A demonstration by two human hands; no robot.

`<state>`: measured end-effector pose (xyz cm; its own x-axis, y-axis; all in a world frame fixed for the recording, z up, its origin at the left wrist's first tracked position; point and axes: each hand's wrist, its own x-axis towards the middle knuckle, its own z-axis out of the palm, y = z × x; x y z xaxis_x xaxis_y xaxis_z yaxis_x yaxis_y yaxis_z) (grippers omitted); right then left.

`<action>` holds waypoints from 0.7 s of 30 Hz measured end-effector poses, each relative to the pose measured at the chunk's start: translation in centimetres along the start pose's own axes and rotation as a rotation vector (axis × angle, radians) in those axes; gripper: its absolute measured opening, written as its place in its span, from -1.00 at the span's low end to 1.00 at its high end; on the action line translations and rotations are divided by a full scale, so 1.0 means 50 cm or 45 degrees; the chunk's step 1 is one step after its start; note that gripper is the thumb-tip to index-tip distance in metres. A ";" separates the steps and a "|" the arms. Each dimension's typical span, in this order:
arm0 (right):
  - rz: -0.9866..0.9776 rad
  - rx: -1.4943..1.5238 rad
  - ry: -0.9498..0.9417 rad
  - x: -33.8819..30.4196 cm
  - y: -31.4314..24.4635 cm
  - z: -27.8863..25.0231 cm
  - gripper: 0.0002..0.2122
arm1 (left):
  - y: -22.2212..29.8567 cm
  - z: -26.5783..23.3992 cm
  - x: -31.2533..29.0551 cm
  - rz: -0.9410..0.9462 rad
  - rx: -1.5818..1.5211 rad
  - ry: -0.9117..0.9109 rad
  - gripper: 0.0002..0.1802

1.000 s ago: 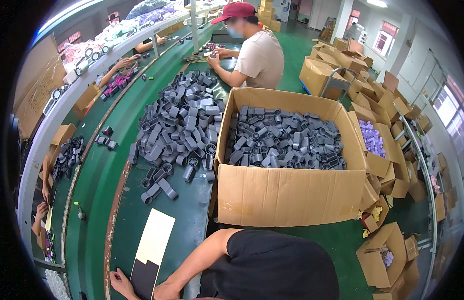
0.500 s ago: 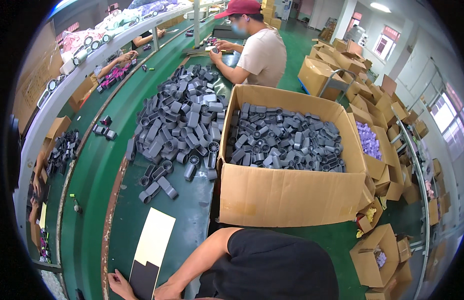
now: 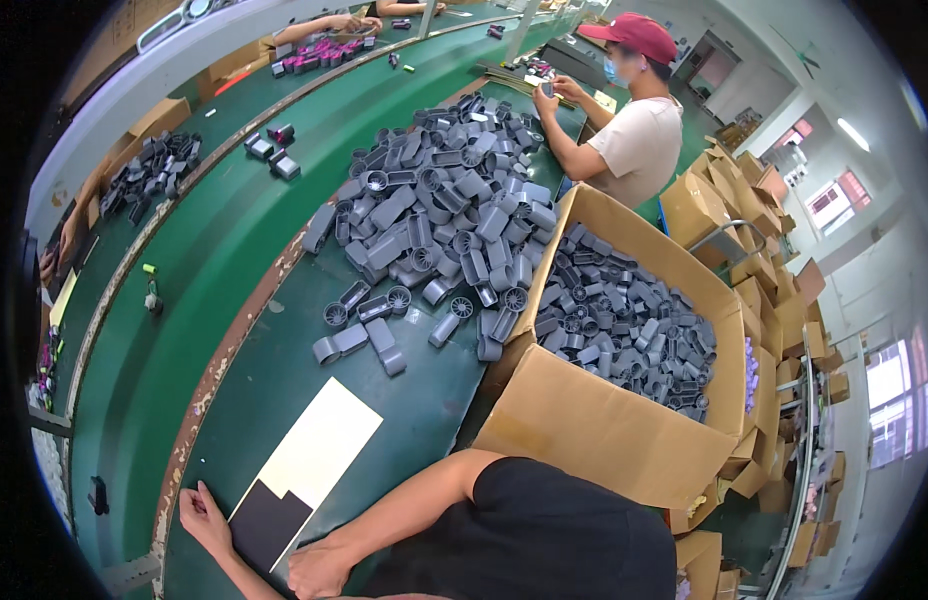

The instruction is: The person assembles handheld fans by inserting batteries, motor units, and circuit components into plastic casing halves, attaching foam pads, snapping the casing pieces together, and placing the assembled devices onto the conveyor belt.

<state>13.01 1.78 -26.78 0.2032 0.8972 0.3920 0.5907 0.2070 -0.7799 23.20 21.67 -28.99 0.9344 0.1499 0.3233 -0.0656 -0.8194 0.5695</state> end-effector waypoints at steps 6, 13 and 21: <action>-0.092 -0.044 0.045 -0.016 0.044 0.037 -0.74 | -0.002 0.007 -0.001 0.017 -0.011 0.006 -0.56; -0.077 -0.046 0.033 -0.018 0.043 0.024 -0.73 | 0.018 0.007 0.000 -0.019 -0.039 0.022 -0.57; -0.117 -0.113 0.002 -0.007 0.038 0.028 -0.66 | 0.012 0.006 -0.002 0.060 0.022 0.079 -0.59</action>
<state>12.95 2.42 -29.08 0.1462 0.8753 0.4610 0.6738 0.2532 -0.6942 23.18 21.01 -28.88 0.9068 0.1447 0.3959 -0.1022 -0.8357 0.5396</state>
